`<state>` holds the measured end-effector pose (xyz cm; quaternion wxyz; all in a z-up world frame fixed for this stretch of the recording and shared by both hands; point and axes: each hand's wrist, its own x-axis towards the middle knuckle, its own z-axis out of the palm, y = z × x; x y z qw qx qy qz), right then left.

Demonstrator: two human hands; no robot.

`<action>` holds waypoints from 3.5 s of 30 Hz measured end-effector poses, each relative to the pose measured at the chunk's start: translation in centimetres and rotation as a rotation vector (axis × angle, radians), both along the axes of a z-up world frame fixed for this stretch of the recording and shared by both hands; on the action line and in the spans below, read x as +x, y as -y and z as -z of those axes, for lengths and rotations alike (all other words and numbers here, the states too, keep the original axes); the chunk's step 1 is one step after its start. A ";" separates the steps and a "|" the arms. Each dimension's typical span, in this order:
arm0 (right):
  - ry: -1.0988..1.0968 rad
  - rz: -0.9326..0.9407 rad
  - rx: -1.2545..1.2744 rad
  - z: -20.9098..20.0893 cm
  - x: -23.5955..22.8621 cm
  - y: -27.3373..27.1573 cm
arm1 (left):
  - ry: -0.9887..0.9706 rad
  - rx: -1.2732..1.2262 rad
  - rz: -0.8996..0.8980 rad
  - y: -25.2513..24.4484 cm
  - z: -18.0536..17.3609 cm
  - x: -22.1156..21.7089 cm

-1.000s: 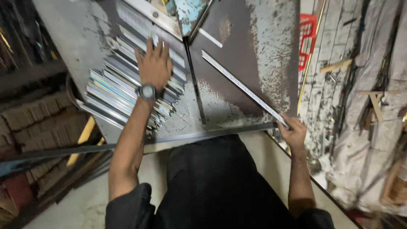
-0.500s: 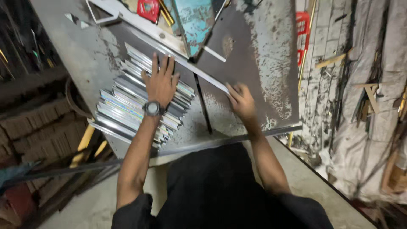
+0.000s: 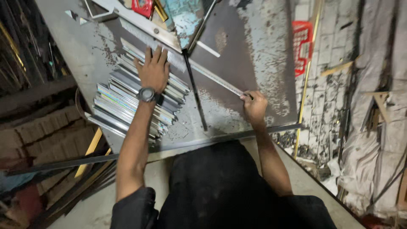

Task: The person repeatedly picks up long silver metal profiles from a workbench and stacks them into a neat pile. The person handles the profiles by hand, aligning them and placing them one by one onto the growing stack.

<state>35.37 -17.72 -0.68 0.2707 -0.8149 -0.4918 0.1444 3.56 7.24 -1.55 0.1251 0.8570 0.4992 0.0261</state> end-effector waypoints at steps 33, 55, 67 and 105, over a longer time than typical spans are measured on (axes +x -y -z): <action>-1.132 0.416 0.236 9.9 -14.4 -11.1 | -0.066 -0.169 -0.032 4.1 1.4 -2.2; 0.159 0.183 0.171 5.6 -5.4 2.6 | -0.045 -0.105 -0.094 3.6 1.4 -1.1; 0.214 0.189 0.158 5.2 -5.4 -0.1 | 0.014 0.052 -0.248 2.4 2.5 0.7; 0.267 0.171 0.173 5.1 -5.6 2.7 | 0.086 0.091 -0.245 5.7 2.6 0.5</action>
